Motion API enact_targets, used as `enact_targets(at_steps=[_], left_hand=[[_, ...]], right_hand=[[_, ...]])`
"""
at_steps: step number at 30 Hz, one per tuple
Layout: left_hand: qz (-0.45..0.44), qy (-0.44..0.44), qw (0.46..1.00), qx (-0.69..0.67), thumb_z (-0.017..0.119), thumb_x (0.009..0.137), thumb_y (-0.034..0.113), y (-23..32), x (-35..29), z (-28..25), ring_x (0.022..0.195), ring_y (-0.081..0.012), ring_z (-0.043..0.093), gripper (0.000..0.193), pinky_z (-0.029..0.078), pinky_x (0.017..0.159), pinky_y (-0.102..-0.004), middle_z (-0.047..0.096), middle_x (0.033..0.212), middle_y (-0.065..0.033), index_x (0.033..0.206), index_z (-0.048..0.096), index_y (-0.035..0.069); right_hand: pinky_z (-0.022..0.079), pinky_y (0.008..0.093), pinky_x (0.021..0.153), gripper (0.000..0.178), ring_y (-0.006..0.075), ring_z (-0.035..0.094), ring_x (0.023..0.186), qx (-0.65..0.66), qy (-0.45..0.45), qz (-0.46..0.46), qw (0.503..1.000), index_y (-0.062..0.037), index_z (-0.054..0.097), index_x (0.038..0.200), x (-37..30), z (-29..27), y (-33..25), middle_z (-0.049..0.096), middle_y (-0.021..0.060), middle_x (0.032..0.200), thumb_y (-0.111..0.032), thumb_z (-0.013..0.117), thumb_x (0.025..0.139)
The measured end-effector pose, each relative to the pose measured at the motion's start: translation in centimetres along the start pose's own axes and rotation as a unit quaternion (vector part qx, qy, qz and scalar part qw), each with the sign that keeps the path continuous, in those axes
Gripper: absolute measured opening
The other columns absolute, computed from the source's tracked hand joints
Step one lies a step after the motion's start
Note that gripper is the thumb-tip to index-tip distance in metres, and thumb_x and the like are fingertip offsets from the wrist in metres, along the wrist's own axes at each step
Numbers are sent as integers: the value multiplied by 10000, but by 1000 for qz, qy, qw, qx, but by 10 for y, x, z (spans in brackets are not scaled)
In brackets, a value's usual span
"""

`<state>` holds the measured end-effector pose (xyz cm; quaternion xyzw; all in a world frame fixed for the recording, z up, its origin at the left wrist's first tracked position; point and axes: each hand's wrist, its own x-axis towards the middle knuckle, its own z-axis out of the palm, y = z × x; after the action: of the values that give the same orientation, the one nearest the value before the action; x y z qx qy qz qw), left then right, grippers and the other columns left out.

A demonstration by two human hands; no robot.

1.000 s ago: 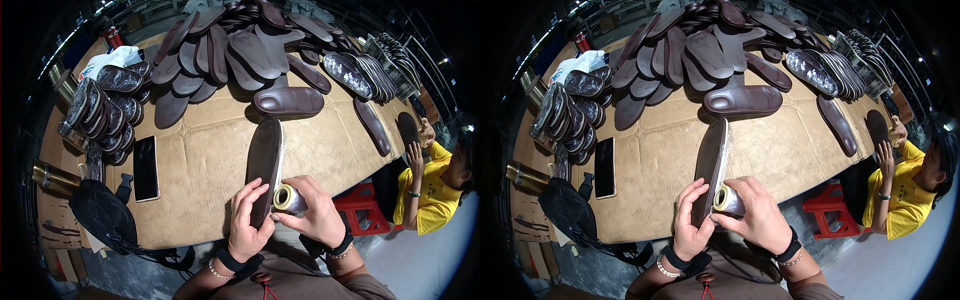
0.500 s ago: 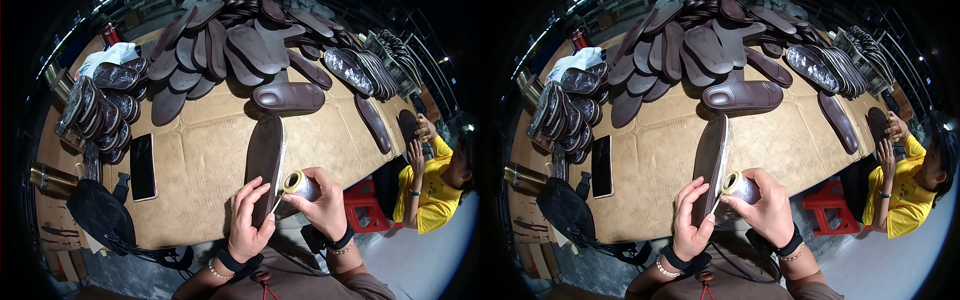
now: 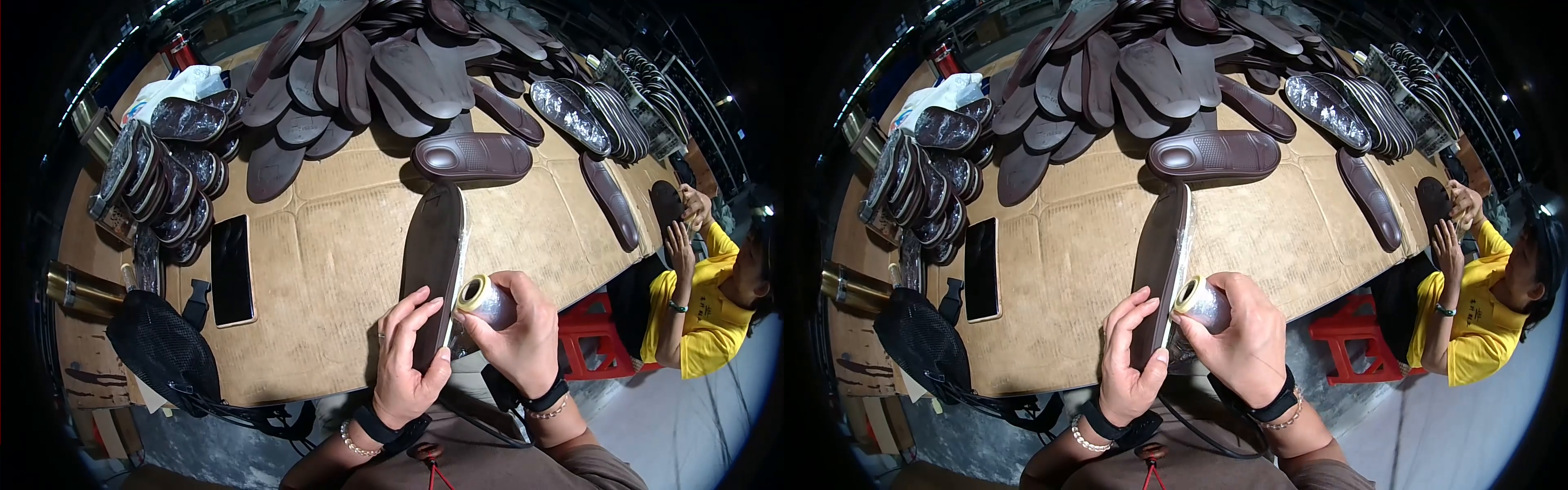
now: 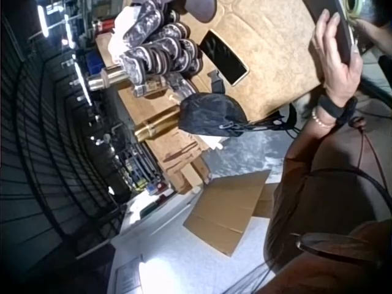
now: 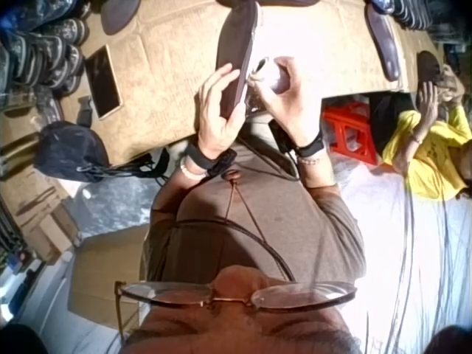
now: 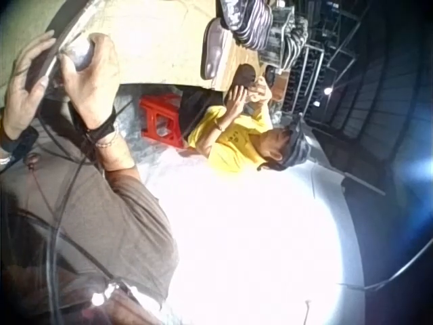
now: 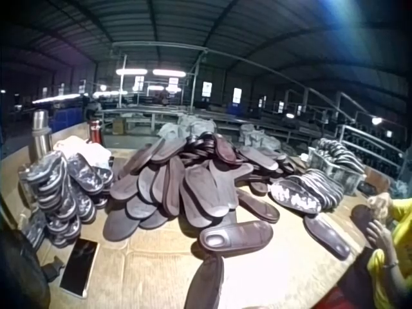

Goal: The recorder applies adhesive or protective film to shoe insoles/soles using a roll of tape or film.

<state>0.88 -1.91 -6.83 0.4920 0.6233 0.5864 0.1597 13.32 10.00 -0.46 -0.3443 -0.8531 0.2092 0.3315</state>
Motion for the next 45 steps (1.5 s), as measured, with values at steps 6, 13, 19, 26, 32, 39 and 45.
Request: enact_targets(at_steps=[6,13,19,26,32,39,45], left_hand=[[1,-6,1000,8,662,841,143,3,3,-1,1348,-390,490,599,355,1169,-477,521,1472,-214,1417,563,18],[-40,17,998,35,681,838,32,7,15,5,1288,-335,508,574,399,1133,-424,515,1369,-184,1382,504,-17],[-56,14,997,41,685,838,38,10,15,5,1278,-352,499,557,387,1122,-455,519,1346,-191,1365,508,-2],[-56,10,997,43,662,837,7,11,15,5,1286,-325,505,557,387,1140,-423,514,1359,-184,1371,506,-10],[-50,9,998,42,662,844,19,11,15,5,1294,-334,504,553,381,1146,-430,512,1360,-191,1374,504,-13],[-47,8,998,50,667,852,46,11,15,4,1300,-346,502,555,382,1145,-442,511,1363,-198,1378,502,-16],[-41,8,998,52,671,861,70,10,15,4,1304,-351,501,552,382,1145,-447,513,1367,-201,1381,502,-13]], right_hand=[[565,412,672,444,358,708,777,-19,-6,-1,1000,-26,636,1053,0,0,-1,686,165,892,-165,900,723],[568,424,707,455,369,707,816,-16,-42,24,999,-17,635,1078,1,-4,-1,688,178,930,-171,894,737],[568,434,816,519,377,706,939,46,-110,0,993,20,648,1176,8,-13,13,692,223,1035,-179,887,761],[566,371,740,461,309,721,828,133,-176,65,973,38,666,1124,8,-20,24,714,183,939,-188,886,788],[579,349,722,460,266,738,775,128,-80,76,986,22,674,1092,5,-12,19,725,167,860,-202,920,774],[585,375,711,462,341,749,800,46,4,45,998,11,666,1052,7,-2,14,723,193,900,-209,930,744],[576,404,693,433,371,722,790,-4,26,27,999,-4,664,1027,8,4,10,701,177,890,-176,915,719]])
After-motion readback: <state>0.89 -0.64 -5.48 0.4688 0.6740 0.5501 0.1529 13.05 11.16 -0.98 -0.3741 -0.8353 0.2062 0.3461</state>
